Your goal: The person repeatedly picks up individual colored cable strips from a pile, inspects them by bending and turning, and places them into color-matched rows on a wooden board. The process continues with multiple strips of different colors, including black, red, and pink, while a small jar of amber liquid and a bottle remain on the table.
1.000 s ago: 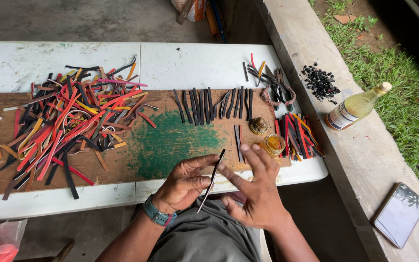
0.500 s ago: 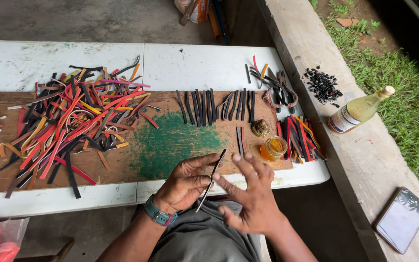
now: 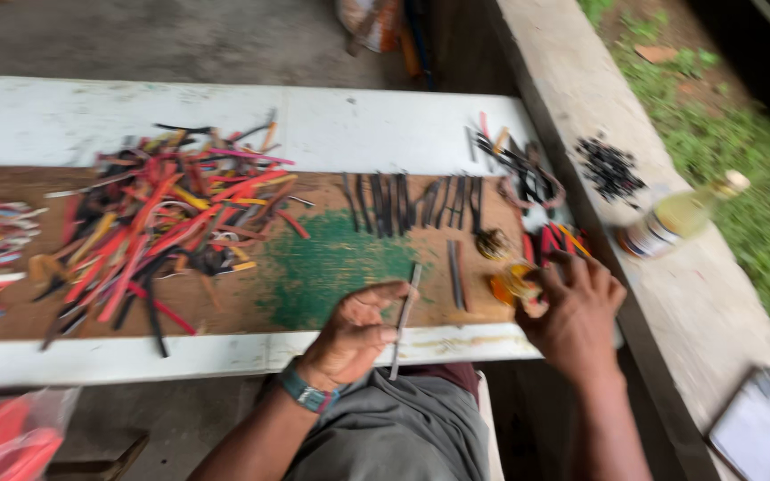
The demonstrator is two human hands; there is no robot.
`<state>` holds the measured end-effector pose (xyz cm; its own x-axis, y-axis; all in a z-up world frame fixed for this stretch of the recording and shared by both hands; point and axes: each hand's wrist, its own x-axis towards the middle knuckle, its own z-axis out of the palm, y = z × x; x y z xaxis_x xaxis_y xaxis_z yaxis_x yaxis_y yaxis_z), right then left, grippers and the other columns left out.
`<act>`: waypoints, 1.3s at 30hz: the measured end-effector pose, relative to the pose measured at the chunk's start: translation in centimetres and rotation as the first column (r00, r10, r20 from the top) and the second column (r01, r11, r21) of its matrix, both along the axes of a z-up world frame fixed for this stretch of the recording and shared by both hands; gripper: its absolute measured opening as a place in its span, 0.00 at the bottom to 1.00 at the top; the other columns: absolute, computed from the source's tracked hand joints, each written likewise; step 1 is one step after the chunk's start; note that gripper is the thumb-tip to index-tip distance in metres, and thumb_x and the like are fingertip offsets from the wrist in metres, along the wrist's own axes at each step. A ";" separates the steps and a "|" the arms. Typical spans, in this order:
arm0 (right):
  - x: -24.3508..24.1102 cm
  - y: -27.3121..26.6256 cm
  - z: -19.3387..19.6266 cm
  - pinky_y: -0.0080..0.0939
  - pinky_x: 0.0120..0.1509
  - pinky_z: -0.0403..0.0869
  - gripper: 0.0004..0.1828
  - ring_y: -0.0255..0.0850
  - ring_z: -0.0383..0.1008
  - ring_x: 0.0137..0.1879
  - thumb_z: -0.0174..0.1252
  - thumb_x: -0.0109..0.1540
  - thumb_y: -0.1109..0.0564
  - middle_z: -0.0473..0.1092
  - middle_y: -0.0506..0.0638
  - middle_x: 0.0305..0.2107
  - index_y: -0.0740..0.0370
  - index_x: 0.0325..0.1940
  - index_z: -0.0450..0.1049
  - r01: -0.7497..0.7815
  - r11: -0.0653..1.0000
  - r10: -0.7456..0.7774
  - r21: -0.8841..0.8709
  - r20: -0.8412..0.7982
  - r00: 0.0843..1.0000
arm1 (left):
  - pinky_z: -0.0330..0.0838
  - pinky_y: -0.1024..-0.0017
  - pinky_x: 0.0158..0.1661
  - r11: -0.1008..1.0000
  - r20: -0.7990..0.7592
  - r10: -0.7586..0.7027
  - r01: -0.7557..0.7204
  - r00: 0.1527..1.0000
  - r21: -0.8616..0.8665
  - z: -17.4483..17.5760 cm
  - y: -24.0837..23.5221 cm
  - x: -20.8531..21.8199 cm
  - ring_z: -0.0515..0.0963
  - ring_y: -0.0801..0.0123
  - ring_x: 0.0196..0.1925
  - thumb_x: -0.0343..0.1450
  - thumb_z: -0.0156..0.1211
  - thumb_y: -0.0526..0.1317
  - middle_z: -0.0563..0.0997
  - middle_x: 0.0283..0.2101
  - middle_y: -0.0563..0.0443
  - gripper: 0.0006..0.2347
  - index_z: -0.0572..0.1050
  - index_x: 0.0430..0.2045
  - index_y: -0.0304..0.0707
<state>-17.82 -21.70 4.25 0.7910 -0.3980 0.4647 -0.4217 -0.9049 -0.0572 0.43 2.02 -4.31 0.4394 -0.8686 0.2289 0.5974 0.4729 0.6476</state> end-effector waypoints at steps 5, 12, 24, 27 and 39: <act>1.4 -4.4 -3.6 0.55 0.68 0.59 0.16 0.50 0.65 0.65 0.64 0.52 0.41 0.71 0.46 0.54 0.42 0.42 0.81 0.120 0.991 -0.132 -0.060 -0.293 0.947 | 0.79 0.72 0.51 0.998 -0.180 -0.069 0.068 0.981 -0.015 -1.0 0.1 -0.7 0.82 0.69 0.52 0.67 0.64 0.22 0.76 0.61 0.45 0.24 0.72 0.60 0.27; 1.2 -6.4 -5.2 0.54 0.69 0.58 0.17 0.48 0.66 0.64 0.65 0.51 0.39 0.71 0.40 0.56 0.37 0.43 0.82 0.118 0.993 -0.116 -0.020 -0.389 0.914 | 0.80 0.72 0.51 0.999 -0.201 -0.052 0.052 0.978 -0.006 -2.0 0.3 -0.1 0.84 0.67 0.48 0.69 0.66 0.22 0.76 0.61 0.40 0.23 0.72 0.61 0.23; 0.9 -3.5 -2.7 0.53 0.70 0.60 0.21 0.52 0.63 0.68 0.66 0.53 0.42 0.67 0.50 0.58 0.50 0.47 0.79 -0.047 0.970 0.063 0.239 -0.059 0.996 | 0.79 0.74 0.50 1.000 -0.116 0.023 -0.023 0.993 -0.001 -0.6 -0.2 0.0 0.81 0.71 0.52 0.68 0.66 0.22 0.76 0.62 0.43 0.25 0.70 0.61 0.25; 0.7 1.2 -2.6 0.52 0.79 0.51 0.37 0.54 0.55 0.76 0.63 0.54 0.38 0.58 0.62 0.66 0.58 0.63 0.73 -0.523 0.639 0.284 0.564 0.459 0.842 | 0.78 0.73 0.52 0.998 -0.068 0.052 -0.053 0.996 -0.016 0.4 -0.3 0.3 0.80 0.70 0.55 0.68 0.67 0.23 0.76 0.63 0.42 0.26 0.69 0.63 0.25; 3.1 9.4 -1.1 0.62 0.85 0.43 0.44 0.61 0.33 0.88 0.61 0.61 0.39 0.37 0.68 0.82 0.61 0.77 0.61 -0.652 0.141 0.453 0.745 0.537 0.712 | 0.76 0.73 0.49 0.991 0.104 0.131 -0.131 0.986 -0.003 2.8 0.3 0.1 0.75 0.73 0.55 0.68 0.67 0.25 0.70 0.66 0.44 0.28 0.66 0.66 0.25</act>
